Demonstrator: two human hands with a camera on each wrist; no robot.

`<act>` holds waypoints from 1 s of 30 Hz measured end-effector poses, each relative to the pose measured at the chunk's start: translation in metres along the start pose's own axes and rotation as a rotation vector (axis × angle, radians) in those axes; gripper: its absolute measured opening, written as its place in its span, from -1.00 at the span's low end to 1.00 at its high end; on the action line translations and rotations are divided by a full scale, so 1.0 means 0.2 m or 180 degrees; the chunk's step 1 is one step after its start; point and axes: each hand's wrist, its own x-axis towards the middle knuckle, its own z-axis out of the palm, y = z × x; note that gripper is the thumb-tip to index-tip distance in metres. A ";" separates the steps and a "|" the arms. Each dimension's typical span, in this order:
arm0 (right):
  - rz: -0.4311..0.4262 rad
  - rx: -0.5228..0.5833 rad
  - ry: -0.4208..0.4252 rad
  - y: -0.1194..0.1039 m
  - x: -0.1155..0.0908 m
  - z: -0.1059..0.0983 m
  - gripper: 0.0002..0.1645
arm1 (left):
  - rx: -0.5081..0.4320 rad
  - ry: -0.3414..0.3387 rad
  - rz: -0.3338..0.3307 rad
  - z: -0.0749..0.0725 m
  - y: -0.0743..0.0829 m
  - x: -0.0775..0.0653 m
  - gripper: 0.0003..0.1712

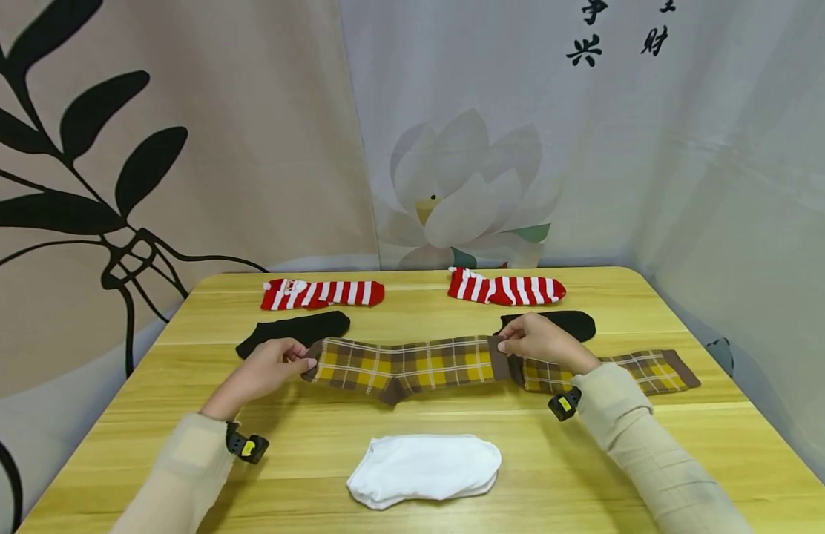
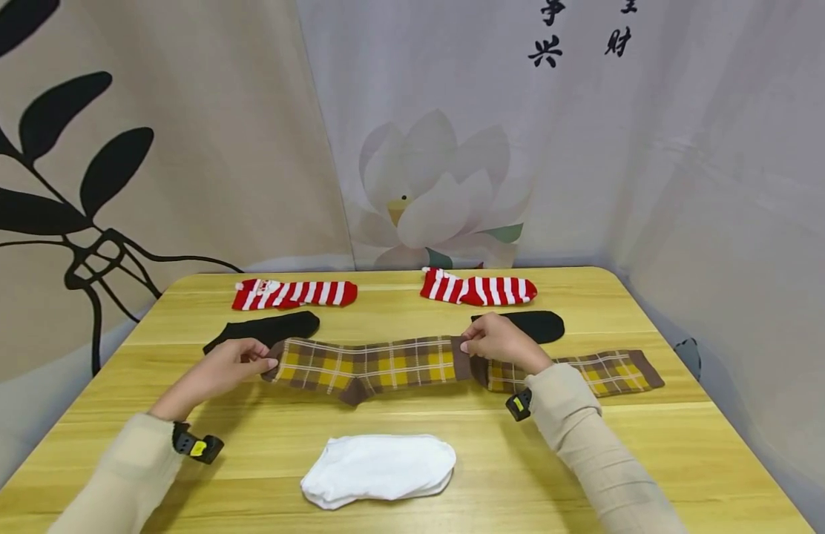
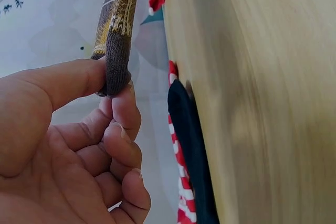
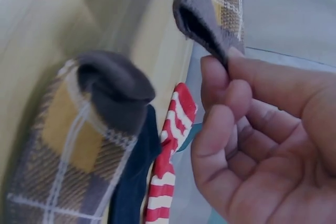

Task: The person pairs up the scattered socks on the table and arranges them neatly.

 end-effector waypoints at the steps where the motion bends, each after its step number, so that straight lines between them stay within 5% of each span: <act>1: 0.0047 0.0036 -0.0007 0.01 0.00 0.00 -0.78 | -0.0015 -0.0021 -0.0007 0.01 0.00 0.00 -0.70; 30: 0.0115 -0.0178 0.0104 0.08 0.10 0.14 -0.87 | -0.0065 -0.0284 -0.0160 0.12 -0.07 0.03 -0.79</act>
